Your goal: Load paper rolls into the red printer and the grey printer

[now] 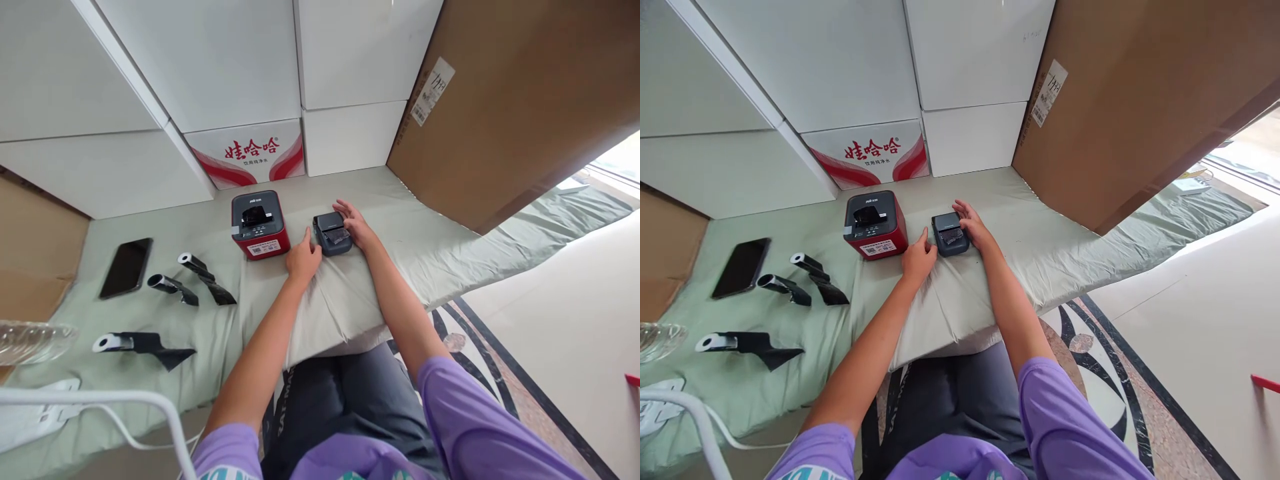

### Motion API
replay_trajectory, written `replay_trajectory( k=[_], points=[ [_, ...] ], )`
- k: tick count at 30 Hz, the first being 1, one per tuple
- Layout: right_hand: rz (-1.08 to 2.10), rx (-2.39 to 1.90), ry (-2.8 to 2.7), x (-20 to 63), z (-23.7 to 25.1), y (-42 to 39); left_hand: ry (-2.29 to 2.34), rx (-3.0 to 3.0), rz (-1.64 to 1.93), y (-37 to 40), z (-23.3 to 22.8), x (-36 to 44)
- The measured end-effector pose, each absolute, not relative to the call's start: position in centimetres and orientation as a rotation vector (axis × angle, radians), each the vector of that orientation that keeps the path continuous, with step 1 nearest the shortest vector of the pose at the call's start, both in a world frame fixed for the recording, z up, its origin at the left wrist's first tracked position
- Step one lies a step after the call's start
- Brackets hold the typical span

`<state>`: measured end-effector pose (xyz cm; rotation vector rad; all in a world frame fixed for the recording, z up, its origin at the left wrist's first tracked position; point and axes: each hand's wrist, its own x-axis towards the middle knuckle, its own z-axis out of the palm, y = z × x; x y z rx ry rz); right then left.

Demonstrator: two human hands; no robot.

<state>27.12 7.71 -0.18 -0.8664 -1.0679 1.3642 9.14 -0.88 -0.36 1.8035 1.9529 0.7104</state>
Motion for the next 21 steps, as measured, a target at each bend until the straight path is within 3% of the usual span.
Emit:
replay_trajectory(
  k=[4,11,17,21],
  points=[
    [1.289,-0.861,-1.120,27.8,0.2,7.8,1.963,1.805,0.705,-1.0,-0.3,9.2],
    [0.758,-1.197,-1.260,26.4,0.8,7.8,1.996,1.820,0.658,-1.2,0.2,9.4],
    [0.701,-1.309,-1.475,25.7,1.3,7.0,2.034,1.880,0.533,-1.6,0.7,9.6],
    [0.495,-1.463,-1.694,26.6,1.7,6.3,2.038,1.911,0.506,-1.5,0.7,9.6]
  ],
)
